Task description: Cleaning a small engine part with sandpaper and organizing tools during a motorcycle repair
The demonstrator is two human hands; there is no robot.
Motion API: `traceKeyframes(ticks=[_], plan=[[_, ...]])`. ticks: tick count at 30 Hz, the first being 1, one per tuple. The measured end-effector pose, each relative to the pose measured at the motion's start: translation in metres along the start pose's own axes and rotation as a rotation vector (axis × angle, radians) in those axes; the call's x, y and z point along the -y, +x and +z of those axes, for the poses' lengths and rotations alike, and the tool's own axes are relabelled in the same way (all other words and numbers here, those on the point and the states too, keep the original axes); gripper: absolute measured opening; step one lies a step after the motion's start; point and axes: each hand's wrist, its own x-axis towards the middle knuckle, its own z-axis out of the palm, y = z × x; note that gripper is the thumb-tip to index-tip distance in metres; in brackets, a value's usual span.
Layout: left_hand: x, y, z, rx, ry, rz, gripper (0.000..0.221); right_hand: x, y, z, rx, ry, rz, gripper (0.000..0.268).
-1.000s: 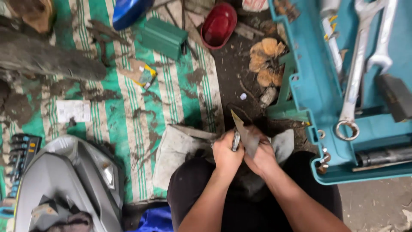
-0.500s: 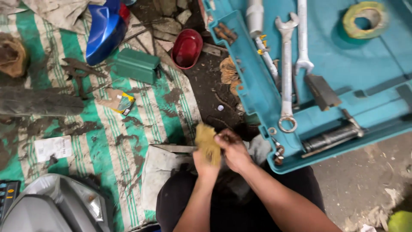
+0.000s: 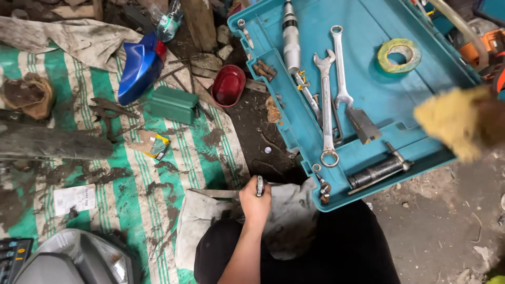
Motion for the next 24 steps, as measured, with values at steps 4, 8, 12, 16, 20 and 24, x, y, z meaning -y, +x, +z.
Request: traceKeyframes(ticks=[4,8,12,16,20,24], plan=[[-0.005,0.006,-0.007,-0.118,-0.05,0.054,0.008,0.286,-0.034,0.176,0.034,-0.519,-0.249,0.058],[-0.008,0.007,-0.009,-0.133,-0.054,0.065,0.015,0.329,-0.101,0.224,0.207,-1.146,-0.81,0.054],[-0.008,0.005,-0.013,-0.153,-0.075,0.105,0.016,0.335,-0.101,0.211,0.241,-0.952,-0.776,0.034],[-0.016,0.005,-0.016,-0.094,-0.149,0.11,0.027,0.338,-0.119,0.195,0.035,-0.736,-0.778,0.027],[-0.001,-0.002,-0.026,0.227,-0.495,-0.048,0.023,0.095,-0.175,0.154,0.331,0.574,-0.002,0.059],[0.007,-0.004,-0.041,0.408,-0.568,0.087,0.03,0.125,-0.209,0.315,0.886,-0.585,-0.471,0.009]])
